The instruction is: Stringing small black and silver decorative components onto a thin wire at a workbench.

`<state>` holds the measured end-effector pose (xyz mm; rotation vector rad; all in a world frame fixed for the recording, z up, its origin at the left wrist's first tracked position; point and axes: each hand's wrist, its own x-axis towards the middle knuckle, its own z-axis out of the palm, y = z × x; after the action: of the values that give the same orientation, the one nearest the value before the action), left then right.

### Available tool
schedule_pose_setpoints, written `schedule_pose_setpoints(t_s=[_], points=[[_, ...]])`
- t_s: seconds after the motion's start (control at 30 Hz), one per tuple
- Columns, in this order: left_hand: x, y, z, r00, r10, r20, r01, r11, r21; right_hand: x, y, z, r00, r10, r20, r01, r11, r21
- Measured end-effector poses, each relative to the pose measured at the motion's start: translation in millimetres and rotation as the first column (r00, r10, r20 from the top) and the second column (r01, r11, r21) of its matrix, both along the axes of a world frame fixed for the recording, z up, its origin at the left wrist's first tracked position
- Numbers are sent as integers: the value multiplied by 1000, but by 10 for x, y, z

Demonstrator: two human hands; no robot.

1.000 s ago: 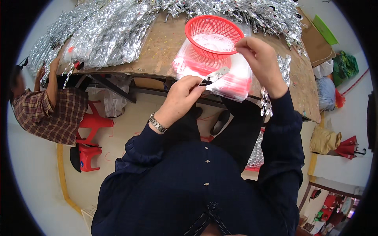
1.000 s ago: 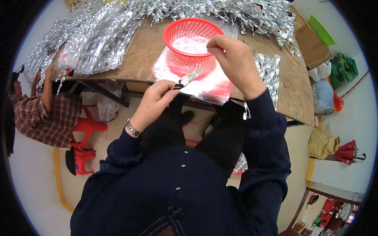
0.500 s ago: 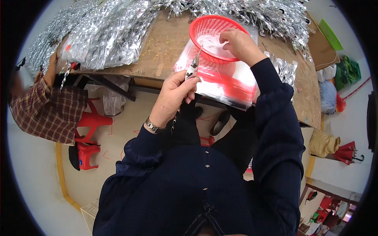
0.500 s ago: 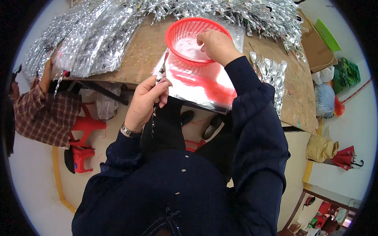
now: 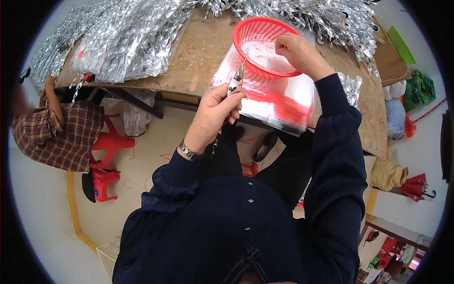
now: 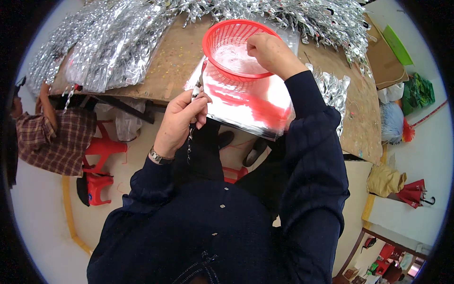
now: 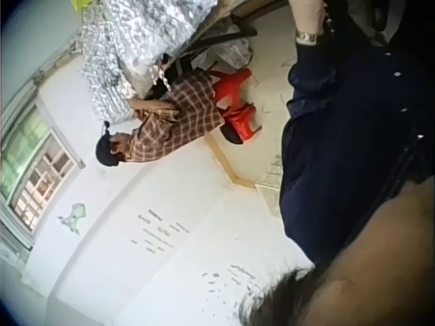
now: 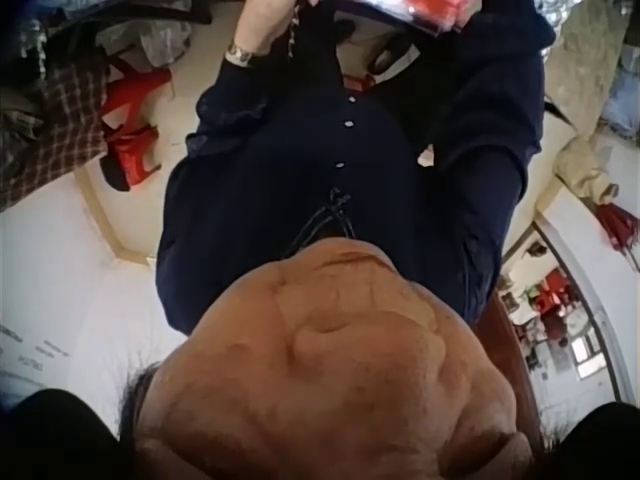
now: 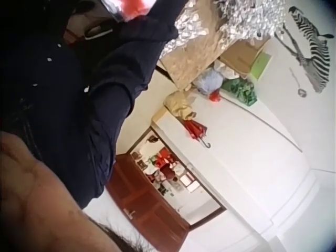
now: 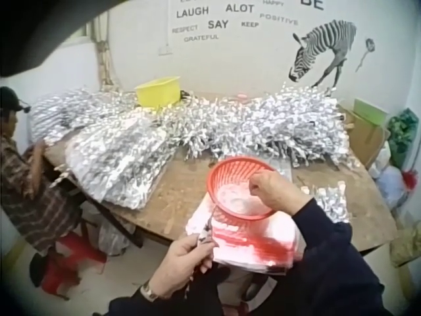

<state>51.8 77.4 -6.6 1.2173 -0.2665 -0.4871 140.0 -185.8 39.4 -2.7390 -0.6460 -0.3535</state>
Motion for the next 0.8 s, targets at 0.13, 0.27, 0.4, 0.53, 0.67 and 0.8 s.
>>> schedule_pose_setpoints(t_s=[0.13,0.27,0.4,0.53,0.67,0.8], points=[[-4,-10,5,1000,26,-9,-26,1000,-17,-95,49,150,996,-76,-36,79,994,76],[-19,-25,32,1000,20,-4,-20,1000,-19,-50,46,115,998,-68,-8,69,996,57],[-42,-38,25,1000,12,-5,-12,1000,-14,45,48,-74,1000,-2,-23,1,999,-51],[-51,-23,19,1000,13,-17,-14,1000,-13,98,51,-159,994,-54,-92,38,986,-164],[-37,-12,20,1000,25,-12,-25,1000,-12,99,40,-100,997,-51,-49,45,992,-119],[-19,-17,22,999,52,-12,-52,998,-26,-11,71,144,995,-44,-90,48,998,42]])
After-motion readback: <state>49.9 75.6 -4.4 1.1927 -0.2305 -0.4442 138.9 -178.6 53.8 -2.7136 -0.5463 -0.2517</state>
